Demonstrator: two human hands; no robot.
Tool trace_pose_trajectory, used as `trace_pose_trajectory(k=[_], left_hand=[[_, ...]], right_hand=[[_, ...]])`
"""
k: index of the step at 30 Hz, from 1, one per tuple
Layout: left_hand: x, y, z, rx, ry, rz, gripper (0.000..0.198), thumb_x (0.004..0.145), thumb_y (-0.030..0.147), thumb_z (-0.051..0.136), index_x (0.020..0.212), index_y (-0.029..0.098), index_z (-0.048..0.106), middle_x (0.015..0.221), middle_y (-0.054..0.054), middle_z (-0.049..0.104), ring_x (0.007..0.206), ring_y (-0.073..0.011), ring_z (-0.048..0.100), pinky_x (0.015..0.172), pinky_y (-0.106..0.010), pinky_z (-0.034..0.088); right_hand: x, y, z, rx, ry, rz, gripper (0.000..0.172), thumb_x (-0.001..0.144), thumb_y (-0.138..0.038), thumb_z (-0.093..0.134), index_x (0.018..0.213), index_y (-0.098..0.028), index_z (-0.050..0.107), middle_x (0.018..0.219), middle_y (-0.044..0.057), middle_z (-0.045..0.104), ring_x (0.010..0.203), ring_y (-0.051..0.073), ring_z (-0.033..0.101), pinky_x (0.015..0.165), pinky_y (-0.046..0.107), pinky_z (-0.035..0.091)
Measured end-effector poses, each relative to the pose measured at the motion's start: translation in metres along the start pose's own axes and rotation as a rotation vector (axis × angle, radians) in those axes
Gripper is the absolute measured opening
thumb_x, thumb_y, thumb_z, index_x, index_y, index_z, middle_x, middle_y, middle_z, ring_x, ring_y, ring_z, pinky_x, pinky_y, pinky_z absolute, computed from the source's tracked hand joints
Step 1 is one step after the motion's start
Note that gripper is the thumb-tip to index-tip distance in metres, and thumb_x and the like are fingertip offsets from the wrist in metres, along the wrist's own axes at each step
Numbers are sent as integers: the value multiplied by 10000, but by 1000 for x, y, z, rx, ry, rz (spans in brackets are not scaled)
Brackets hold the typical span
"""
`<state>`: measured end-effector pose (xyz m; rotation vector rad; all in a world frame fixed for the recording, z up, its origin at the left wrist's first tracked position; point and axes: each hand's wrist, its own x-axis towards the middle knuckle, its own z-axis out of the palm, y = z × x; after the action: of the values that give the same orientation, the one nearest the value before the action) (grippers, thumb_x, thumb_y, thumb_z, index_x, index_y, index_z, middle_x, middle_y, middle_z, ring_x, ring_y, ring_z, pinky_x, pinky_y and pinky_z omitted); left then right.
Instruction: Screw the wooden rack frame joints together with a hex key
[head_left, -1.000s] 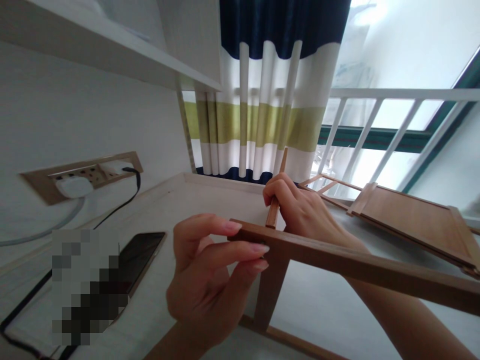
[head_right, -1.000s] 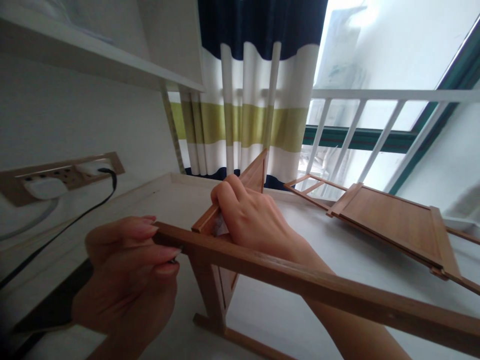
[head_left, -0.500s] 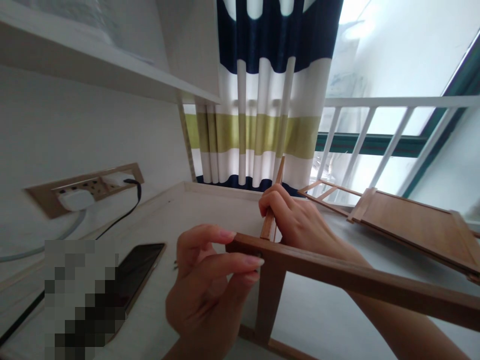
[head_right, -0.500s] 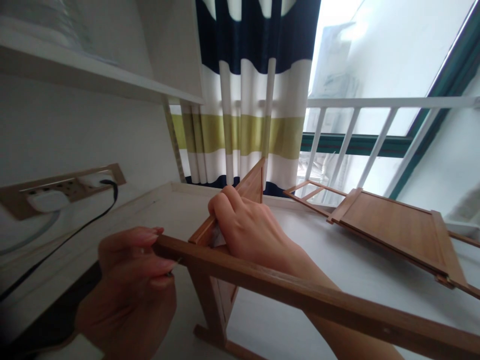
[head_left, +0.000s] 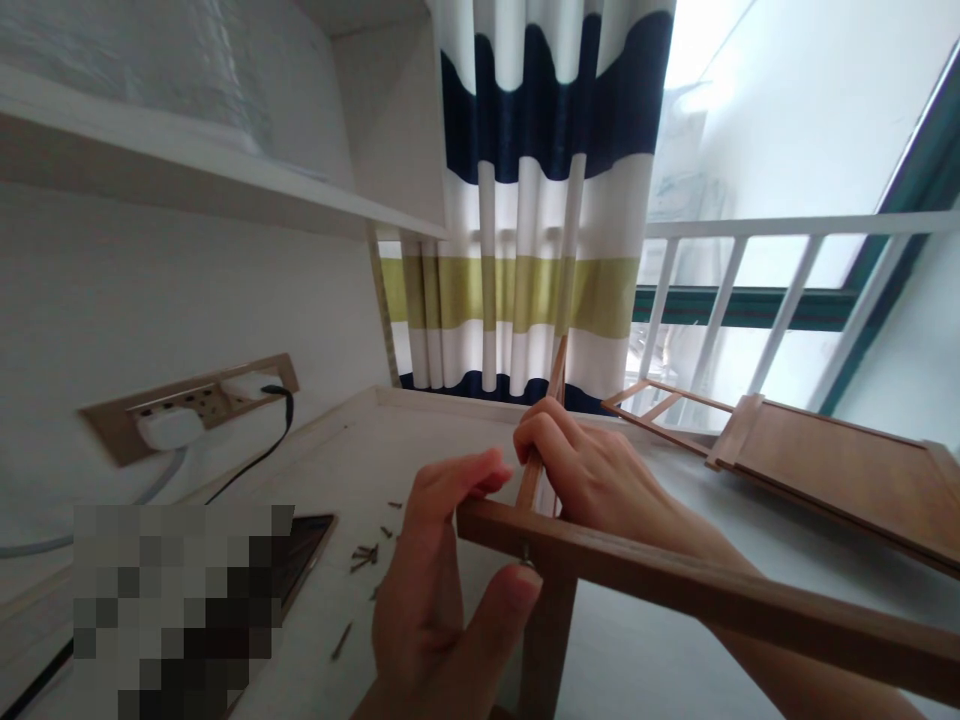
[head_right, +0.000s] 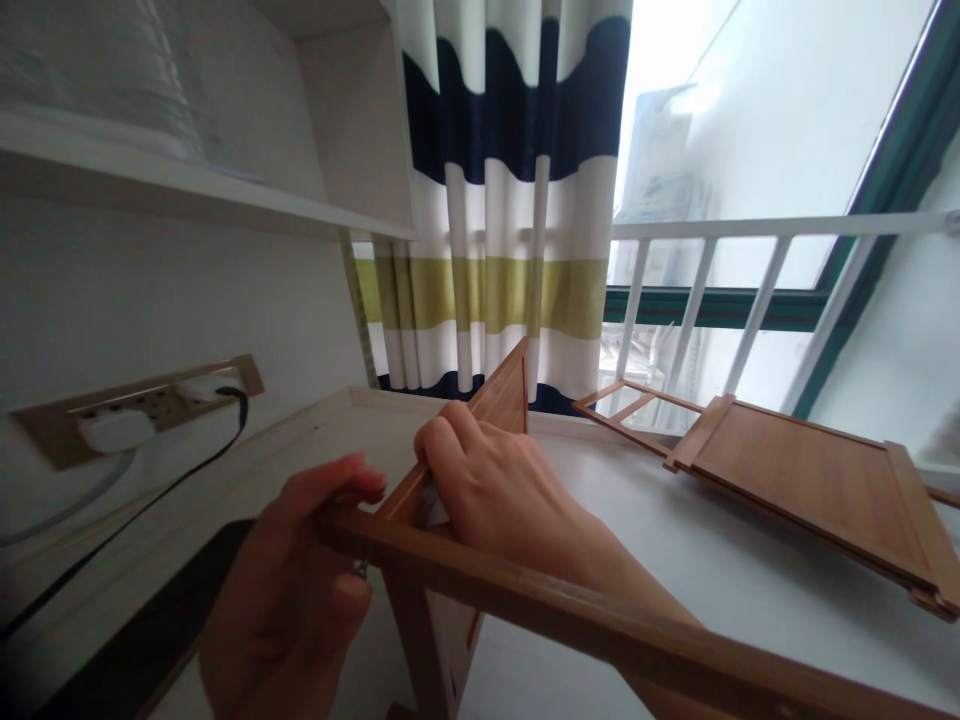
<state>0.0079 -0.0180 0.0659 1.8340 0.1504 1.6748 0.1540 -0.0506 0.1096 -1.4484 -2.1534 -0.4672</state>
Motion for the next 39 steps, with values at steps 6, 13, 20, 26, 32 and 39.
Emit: trace_pose_trajectory(k=[6, 13, 20, 26, 32, 39], left_hand=[[10, 2, -14, -35, -173, 40, 160, 764, 248, 535, 913, 194, 544, 774, -27, 458, 709, -111, 475, 559, -191, 428], [20, 0, -18, -40, -278, -8, 121, 734, 200, 569, 852, 196, 542, 713, -22, 470, 677, -122, 487, 538, -214, 424], [26, -2, -19, -18, -280, -2, 101, 717, 205, 583, 812, 200, 551, 675, -18, 477, 661, -128, 485, 513, -223, 414], [32, 0, -21, 24, -326, 75, 89, 726, 219, 577, 800, 180, 544, 642, -17, 451, 651, -130, 481, 528, -239, 414], [31, -3, -21, -69, -368, 126, 93, 744, 234, 543, 810, 170, 532, 612, -15, 409, 600, -117, 441, 485, -231, 406], [29, -11, -22, -64, -382, 160, 137, 743, 247, 543, 869, 208, 508, 848, -60, 487, 761, -151, 501, 565, -246, 469]], right_hand=[[-1, 3, 2, 34, 30, -7, 285, 738, -392, 516, 835, -160, 381, 824, 16, 433, 660, 127, 417, 545, 248, 318], [2, 5, 1, 44, 26, -10, 270, 749, -419, 427, 807, -159, 379, 805, 29, 437, 611, 127, 416, 536, 258, 316], [1, 8, 4, 36, 52, 10, 272, 725, -410, 455, 807, -162, 377, 803, 23, 432, 614, 129, 413, 525, 257, 311], [-1, 6, 7, 37, 98, 24, 219, 685, -335, 479, 784, -164, 385, 796, 18, 424, 607, 127, 401, 487, 247, 271], [-1, 1, 8, 46, 131, 11, 219, 689, -360, 467, 761, -162, 409, 754, 12, 420, 598, 134, 392, 470, 254, 231], [-2, -1, 7, 77, 112, 15, 213, 693, -348, 481, 767, -156, 427, 756, 16, 431, 605, 135, 414, 475, 256, 290]])
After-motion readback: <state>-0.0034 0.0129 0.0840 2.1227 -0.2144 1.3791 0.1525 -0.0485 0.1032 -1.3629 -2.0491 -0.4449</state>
